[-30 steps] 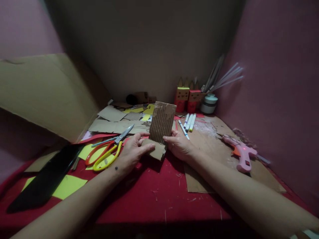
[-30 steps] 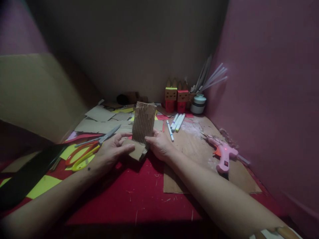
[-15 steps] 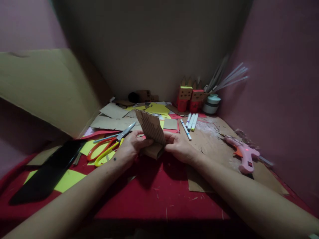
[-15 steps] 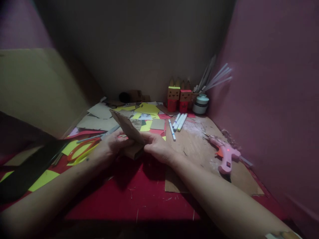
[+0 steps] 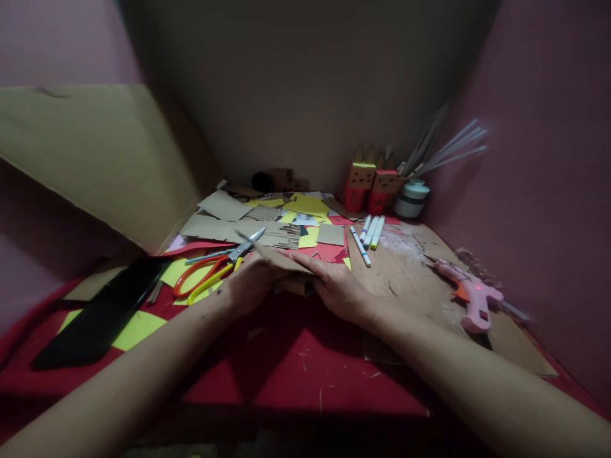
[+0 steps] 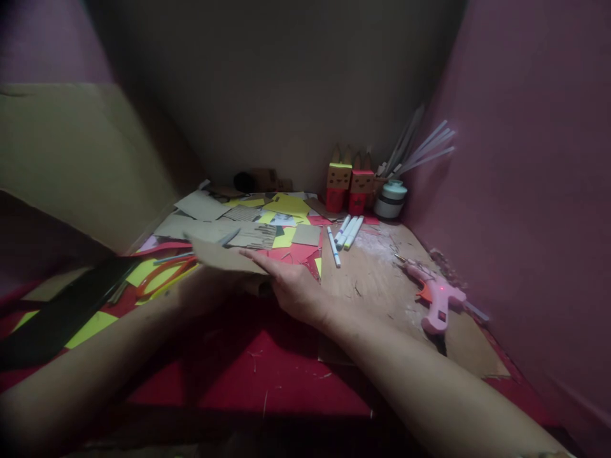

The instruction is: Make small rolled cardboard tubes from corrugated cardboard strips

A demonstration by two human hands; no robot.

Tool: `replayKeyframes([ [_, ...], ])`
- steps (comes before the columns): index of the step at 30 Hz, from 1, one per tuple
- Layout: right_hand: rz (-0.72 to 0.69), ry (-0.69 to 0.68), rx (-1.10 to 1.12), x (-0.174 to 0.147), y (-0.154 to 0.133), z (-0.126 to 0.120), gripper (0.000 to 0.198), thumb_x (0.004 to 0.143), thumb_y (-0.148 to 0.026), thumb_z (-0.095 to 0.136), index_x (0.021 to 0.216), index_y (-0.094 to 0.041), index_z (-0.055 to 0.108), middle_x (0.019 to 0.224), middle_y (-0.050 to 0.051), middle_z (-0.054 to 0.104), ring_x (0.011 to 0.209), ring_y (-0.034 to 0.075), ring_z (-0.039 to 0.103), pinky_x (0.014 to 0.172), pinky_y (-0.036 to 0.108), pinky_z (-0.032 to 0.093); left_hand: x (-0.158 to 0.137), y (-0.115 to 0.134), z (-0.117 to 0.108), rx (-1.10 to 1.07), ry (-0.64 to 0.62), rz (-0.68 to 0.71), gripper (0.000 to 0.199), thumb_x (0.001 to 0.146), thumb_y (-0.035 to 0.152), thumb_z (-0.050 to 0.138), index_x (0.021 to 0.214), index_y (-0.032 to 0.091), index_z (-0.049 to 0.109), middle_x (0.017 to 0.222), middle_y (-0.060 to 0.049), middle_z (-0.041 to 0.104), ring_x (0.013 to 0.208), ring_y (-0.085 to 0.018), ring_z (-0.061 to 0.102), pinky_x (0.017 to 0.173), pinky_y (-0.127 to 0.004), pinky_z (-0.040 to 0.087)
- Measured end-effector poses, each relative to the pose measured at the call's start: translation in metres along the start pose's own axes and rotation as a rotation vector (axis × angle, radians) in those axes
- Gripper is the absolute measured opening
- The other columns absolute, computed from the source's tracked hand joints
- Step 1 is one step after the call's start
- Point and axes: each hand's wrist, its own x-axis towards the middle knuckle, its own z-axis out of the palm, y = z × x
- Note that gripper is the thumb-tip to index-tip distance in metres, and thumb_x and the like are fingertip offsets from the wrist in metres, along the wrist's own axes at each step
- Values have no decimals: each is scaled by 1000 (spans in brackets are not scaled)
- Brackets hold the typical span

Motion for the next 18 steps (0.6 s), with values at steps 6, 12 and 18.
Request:
replayKeyframes([
  [6,290,165,366,8,13,-5,36,78,-9,47,106,-22,67,101,2,70,97,19,64,92,41,48,-1,17,-5,-183,-39,-123,11,74,16,66,85,13,67,76,-7,67,60,-15,62,57,-27,53],
  [12,432,226,854,16,13,-3,21,71,-24,68,92,-20,70,92,3,71,91,20,65,88,40,50,6,11,-10,-244,19,-136,20,68,7,69,88,10,66,80,-8,67,59,-13,62,53,-22,52],
  [18,549,145,1037,13,8,-1,26,62,-20,75,87,-18,69,87,4,70,91,22,65,82,38,53,-3,13,-2,14,67,-95,31,64,16,75,94,17,68,64,0,65,38,-7,50,35,-18,39],
])
